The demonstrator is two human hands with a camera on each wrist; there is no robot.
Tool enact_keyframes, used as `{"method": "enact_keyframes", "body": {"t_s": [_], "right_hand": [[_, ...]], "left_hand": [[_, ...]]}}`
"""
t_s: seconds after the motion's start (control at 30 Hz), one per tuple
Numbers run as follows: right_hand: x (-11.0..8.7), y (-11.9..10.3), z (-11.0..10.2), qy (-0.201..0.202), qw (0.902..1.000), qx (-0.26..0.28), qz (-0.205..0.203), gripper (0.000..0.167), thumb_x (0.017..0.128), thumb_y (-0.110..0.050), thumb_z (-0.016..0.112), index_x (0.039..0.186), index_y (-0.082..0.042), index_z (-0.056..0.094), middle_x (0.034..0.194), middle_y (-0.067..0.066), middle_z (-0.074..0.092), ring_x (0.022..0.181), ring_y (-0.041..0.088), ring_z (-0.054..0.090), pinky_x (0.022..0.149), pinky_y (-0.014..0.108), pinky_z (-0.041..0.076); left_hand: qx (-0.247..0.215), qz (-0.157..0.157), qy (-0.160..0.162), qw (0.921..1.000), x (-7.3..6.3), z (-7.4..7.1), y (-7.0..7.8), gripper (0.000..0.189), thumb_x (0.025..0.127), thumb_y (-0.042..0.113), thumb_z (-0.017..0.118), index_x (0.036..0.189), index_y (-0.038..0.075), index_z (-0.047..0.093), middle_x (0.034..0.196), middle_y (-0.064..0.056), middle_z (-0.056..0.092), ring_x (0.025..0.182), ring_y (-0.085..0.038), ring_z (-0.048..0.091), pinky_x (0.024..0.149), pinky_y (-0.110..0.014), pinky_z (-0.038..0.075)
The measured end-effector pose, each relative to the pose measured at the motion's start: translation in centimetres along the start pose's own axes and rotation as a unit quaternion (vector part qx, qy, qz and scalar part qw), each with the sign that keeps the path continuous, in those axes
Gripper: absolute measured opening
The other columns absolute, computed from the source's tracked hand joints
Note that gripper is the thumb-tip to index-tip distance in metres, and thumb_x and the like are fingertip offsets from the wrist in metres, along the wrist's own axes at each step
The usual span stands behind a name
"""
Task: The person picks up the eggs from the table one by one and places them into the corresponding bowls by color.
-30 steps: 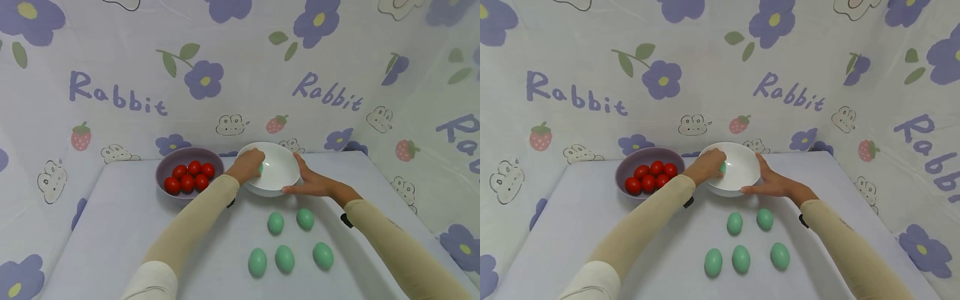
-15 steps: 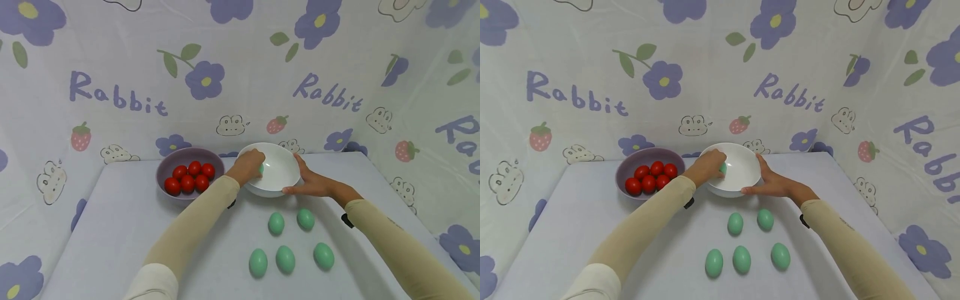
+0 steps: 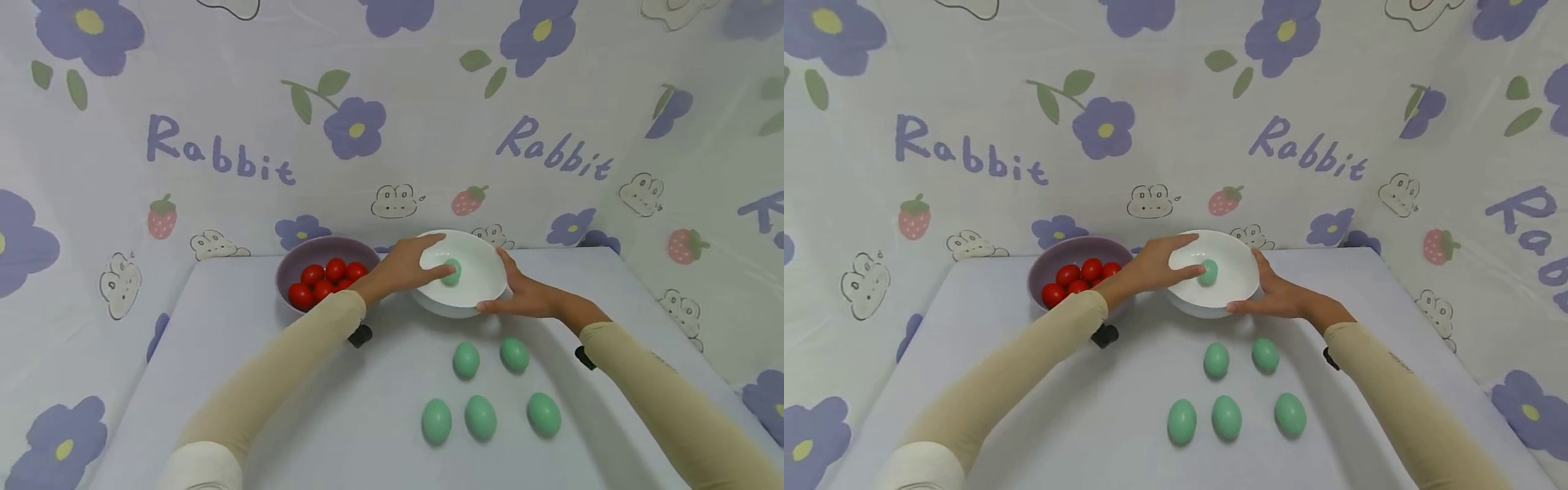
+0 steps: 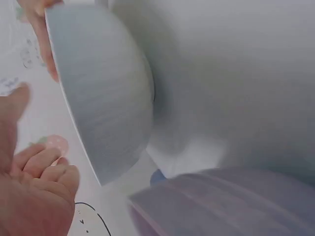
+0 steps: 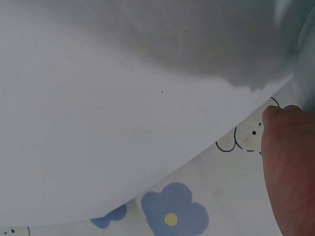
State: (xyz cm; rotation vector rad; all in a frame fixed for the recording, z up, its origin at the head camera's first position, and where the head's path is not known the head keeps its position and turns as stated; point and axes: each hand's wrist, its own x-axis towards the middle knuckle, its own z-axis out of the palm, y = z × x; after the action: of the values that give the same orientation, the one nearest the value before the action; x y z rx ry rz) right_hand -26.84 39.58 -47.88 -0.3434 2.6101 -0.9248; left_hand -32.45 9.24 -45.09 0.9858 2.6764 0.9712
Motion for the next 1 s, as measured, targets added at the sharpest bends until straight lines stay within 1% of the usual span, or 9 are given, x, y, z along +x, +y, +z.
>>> {"method": "enact_keyframes", "body": {"t_s": [0.1, 0.23, 0.37, 0.5, 0.57, 0.67, 0.77, 0.87, 1.0], "right_hand": [[-0.2, 0.1, -0.3, 0.000, 1.0000, 0.000, -0.006, 0.129, 0.092, -0.054, 0.078, 0.164, -0.028, -0.026, 0.175, 0.017, -0.013, 0.159, 0.051, 0.007, 0.119, 0.077, 0.020], [-0.2, 0.1, -0.6, -0.003, 1.0000, -0.004, -0.005, 0.129, 0.091, -0.053, 0.079, 0.164, -0.028, -0.025, 0.175, 0.018, -0.011, 0.159, 0.051, 0.007, 0.118, 0.078, 0.020], [0.1, -0.3, -0.7, -0.006, 0.9999, -0.004, -0.012, 0.130, 0.090, -0.050, 0.081, 0.165, -0.022, -0.022, 0.174, 0.022, -0.001, 0.156, 0.051, 0.017, 0.118, 0.078, 0.023], [0.6, -1.2, -0.6, -0.011, 0.9996, -0.001, -0.027, 0.132, 0.087, -0.045, 0.084, 0.166, -0.013, -0.017, 0.170, 0.027, 0.008, 0.153, 0.050, 0.025, 0.118, 0.077, 0.023], [0.6, -1.2, -0.6, -0.011, 0.9996, 0.001, -0.027, 0.135, 0.086, -0.044, 0.085, 0.165, -0.010, -0.020, 0.170, 0.030, 0.005, 0.153, 0.052, 0.023, 0.119, 0.077, 0.021], [0.7, -1.1, -0.5, -0.005, 0.9998, 0.001, -0.019, 0.140, 0.085, -0.043, 0.086, 0.163, -0.008, -0.025, 0.171, 0.032, -0.002, 0.155, 0.055, 0.017, 0.119, 0.076, 0.019], [0.8, -0.9, -0.3, 0.007, 0.9997, 0.003, -0.021, 0.141, 0.085, -0.042, 0.087, 0.163, -0.011, -0.027, 0.171, 0.031, -0.003, 0.155, 0.055, 0.016, 0.119, 0.076, 0.019], [0.9, -0.8, 0.0, 0.015, 0.9995, 0.006, -0.025, 0.141, 0.084, -0.041, 0.088, 0.163, -0.013, -0.026, 0.172, 0.030, 0.000, 0.155, 0.054, 0.019, 0.119, 0.076, 0.021], [1.1, -1.1, 0.5, 0.017, 0.9997, 0.009, -0.018, 0.142, 0.084, -0.043, 0.087, 0.163, -0.014, -0.027, 0.172, 0.030, 0.000, 0.155, 0.055, 0.019, 0.118, 0.076, 0.022]], "left_hand": [[-0.050, 0.013, 0.017, 0.9985, -2.3, -0.8, 0.5, 0.085, 0.097, 0.063, 0.067, 0.166, 0.024, 0.037, 0.166, 0.001, 0.044, 0.151, -0.020, 0.044, 0.122, -0.045, 0.039], [-0.078, 0.035, 0.034, 0.9958, -5.4, -1.7, 1.4, 0.086, 0.095, 0.066, 0.068, 0.166, 0.032, 0.035, 0.166, 0.006, 0.043, 0.152, -0.018, 0.042, 0.122, -0.047, 0.038], [-0.093, 0.052, 0.024, 0.9941, -8.4, -1.7, 2.1, 0.082, 0.095, 0.066, 0.068, 0.165, 0.042, 0.034, 0.165, 0.009, 0.044, 0.151, -0.017, 0.044, 0.121, -0.049, 0.040], [-0.100, 0.051, -0.009, 0.9936, -11.7, -0.3, 2.4, 0.080, 0.095, 0.068, 0.067, 0.164, 0.044, 0.035, 0.165, 0.011, 0.043, 0.150, -0.016, 0.045, 0.118, -0.048, 0.044], [-0.119, 0.054, -0.032, 0.9909, -13.3, 0.8, 2.5, 0.079, 0.096, 0.066, 0.067, 0.164, 0.041, 0.037, 0.165, 0.011, 0.042, 0.150, -0.016, 0.045, 0.119, -0.046, 0.043], [-0.148, 0.057, -0.067, 0.9851, -15.2, 2.4, 2.6, 0.078, 0.096, 0.063, 0.069, 0.164, 0.040, 0.037, 0.165, 0.016, 0.040, 0.151, -0.011, 0.041, 0.121, -0.042, 0.040], [-0.167, 0.058, -0.091, 0.9800, -16.5, 3.7, 2.7, 0.079, 0.096, 0.062, 0.071, 0.163, 0.043, 0.035, 0.164, 0.021, 0.038, 0.152, -0.007, 0.038, 0.123, -0.040, 0.037], [-0.173, 0.049, -0.100, 0.9787, -17.5, 4.5, 2.8, 0.081, 0.093, 0.062, 0.074, 0.163, 0.045, 0.035, 0.163, 0.023, 0.039, 0.152, -0.004, 0.037, 0.124, -0.040, 0.036], [-0.172, 0.035, -0.107, 0.9787, -18.5, 5.3, 2.8, 0.088, 0.090, 0.058, 0.080, 0.163, 0.041, 0.036, 0.163, 0.021, 0.040, 0.152, -0.007, 0.038, 0.124, -0.039, 0.036]]}}
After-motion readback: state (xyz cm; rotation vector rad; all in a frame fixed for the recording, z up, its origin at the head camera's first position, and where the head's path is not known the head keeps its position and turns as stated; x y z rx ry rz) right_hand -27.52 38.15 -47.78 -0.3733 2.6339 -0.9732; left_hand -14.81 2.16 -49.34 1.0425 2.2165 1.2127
